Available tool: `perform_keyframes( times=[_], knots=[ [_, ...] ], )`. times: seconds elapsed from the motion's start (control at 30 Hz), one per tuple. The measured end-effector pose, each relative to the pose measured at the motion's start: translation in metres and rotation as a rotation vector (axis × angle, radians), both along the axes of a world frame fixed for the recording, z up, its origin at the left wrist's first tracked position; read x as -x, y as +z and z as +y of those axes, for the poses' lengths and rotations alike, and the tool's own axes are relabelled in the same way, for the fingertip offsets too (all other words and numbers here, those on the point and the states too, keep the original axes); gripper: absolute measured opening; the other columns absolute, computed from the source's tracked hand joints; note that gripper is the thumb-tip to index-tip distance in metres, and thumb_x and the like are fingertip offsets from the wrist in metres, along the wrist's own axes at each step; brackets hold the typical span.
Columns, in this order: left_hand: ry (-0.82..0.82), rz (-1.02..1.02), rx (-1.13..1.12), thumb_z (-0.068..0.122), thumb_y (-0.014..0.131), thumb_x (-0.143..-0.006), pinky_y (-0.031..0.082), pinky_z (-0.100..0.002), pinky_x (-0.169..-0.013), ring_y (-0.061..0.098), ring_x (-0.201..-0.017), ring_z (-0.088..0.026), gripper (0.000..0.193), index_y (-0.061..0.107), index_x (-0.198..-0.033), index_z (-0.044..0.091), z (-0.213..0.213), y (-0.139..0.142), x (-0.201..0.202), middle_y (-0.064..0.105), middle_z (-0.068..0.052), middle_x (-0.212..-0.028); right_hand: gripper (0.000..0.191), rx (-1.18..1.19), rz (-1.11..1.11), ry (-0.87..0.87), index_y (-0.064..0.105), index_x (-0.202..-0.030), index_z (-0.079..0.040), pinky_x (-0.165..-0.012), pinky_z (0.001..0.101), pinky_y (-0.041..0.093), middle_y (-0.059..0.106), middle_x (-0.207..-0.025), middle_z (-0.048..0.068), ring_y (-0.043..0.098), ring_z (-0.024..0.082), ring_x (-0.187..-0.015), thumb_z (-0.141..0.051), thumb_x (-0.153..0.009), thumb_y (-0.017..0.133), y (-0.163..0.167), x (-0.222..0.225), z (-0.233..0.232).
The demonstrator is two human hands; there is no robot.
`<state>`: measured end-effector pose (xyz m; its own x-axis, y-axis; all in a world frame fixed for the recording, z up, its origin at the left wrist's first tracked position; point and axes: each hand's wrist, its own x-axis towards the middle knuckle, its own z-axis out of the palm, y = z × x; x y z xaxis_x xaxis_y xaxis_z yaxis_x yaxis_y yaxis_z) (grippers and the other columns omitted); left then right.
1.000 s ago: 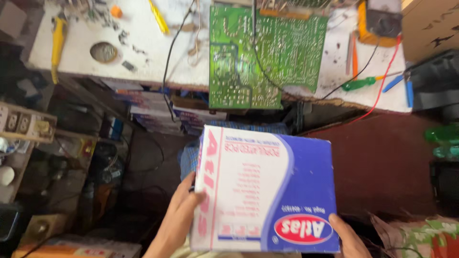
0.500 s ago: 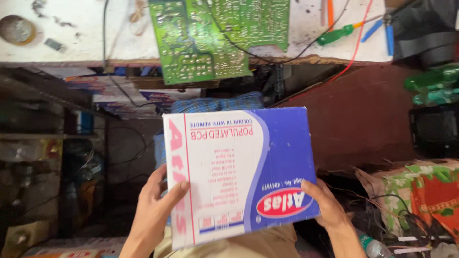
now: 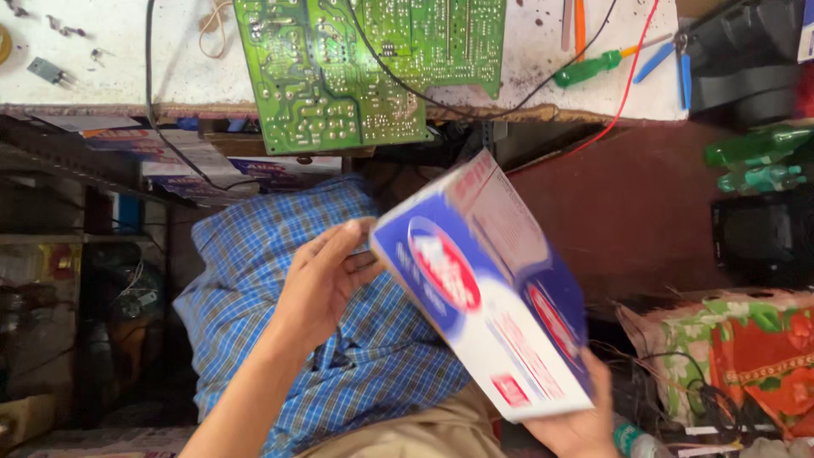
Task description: The person cleans a circuit board with a toothbrush, then uses a soldering iron to apply solder to several points on the board. The person flips the board over to clean the other side and continues soldering.
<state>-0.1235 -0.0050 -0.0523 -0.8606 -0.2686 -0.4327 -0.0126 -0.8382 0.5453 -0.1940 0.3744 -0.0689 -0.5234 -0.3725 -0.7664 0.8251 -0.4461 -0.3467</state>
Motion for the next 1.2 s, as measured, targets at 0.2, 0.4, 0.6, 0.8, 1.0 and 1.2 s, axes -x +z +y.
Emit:
perform_keyframes(
  times=[0.2, 0.4, 0.6, 0.8, 1.0, 1.2],
  knots=[
    [0.116, -0.157, 0.374, 0.023, 0.063, -0.093, 0.053, -0.050, -0.105, 0.060, -0.131, -0.035, 0.059, 0.048, -0.143, -0.005, -0.008, -0.010, -0.040, 0.057, -0.022, -0.146, 0.076, 0.019, 0.039, -0.014, 0.057, -0.142, -0.011, -0.097, 0.0531, 0.046, 0.063, -0.141, 0.011, 0.060, 0.031, -0.123, -0.058, -0.081, 0.058, -0.043, 0.058, -0.115],
    [0.305, -0.390, 0.277, 0.011, 0.050, -0.095, 0.048, -0.064, -0.096, 0.059, -0.128, -0.054, 0.053, 0.045, -0.144, -0.010, -0.018, -0.046, -0.132, 0.057, -0.038, -0.138, 0.067, -0.064, -0.022, -0.115, 0.060, -0.135, -0.019, -0.102, 0.0588, 0.044, 0.063, -0.138, 0.007, 0.058, 0.032, -0.126, -0.066, -0.087, 0.048, -0.090, 0.117, -0.213],
    [0.198, -0.555, 0.225, 0.014, 0.054, -0.095, 0.044, -0.061, -0.093, 0.053, -0.123, -0.050, 0.051, 0.043, -0.140, -0.007, -0.061, -0.083, -0.174, 0.049, -0.034, -0.137, 0.070, 0.153, -0.023, -0.165, 0.060, -0.130, -0.016, -0.096, 0.0609, 0.044, 0.064, -0.131, 0.010, 0.058, 0.033, -0.117, -0.071, -0.091, 0.040, -0.101, 0.174, -0.290],
    [0.090, -0.819, 0.205, 0.009, 0.059, -0.093, 0.045, -0.054, -0.086, 0.054, -0.110, -0.043, 0.042, 0.050, -0.132, -0.005, -0.081, -0.049, -0.112, 0.055, -0.029, -0.125, 0.061, -0.311, 0.484, -0.019, 0.064, -0.128, -0.012, -0.094, 0.0535, 0.046, 0.067, -0.126, 0.010, 0.060, 0.029, -0.113, -0.059, -0.092, 0.048, -0.057, 0.280, -0.292],
    [0.061, -0.873, 0.242, 0.004, 0.065, -0.092, 0.045, -0.046, -0.078, 0.056, -0.096, -0.036, 0.033, 0.058, -0.123, -0.004, -0.086, -0.053, -0.091, 0.060, -0.024, -0.112, 0.052, -0.850, 0.894, 0.259, 0.067, -0.126, -0.009, -0.091, 0.0460, 0.049, 0.069, -0.122, 0.009, 0.063, 0.024, -0.109, -0.047, -0.092, 0.055, -0.058, 0.326, -0.295],
    [0.182, -0.832, 0.418, -0.001, 0.070, -0.090, 0.045, -0.038, -0.071, 0.057, -0.083, -0.030, 0.024, 0.066, -0.114, -0.002, -0.091, -0.054, -0.093, 0.065, -0.018, -0.100, 0.044, -0.957, 1.038, 0.634, 0.071, -0.123, -0.006, -0.089, 0.0385, 0.051, 0.072, -0.118, 0.008, 0.065, 0.019, -0.105, -0.036, -0.092, 0.063, -0.076, 0.291, -0.294]
  ],
)
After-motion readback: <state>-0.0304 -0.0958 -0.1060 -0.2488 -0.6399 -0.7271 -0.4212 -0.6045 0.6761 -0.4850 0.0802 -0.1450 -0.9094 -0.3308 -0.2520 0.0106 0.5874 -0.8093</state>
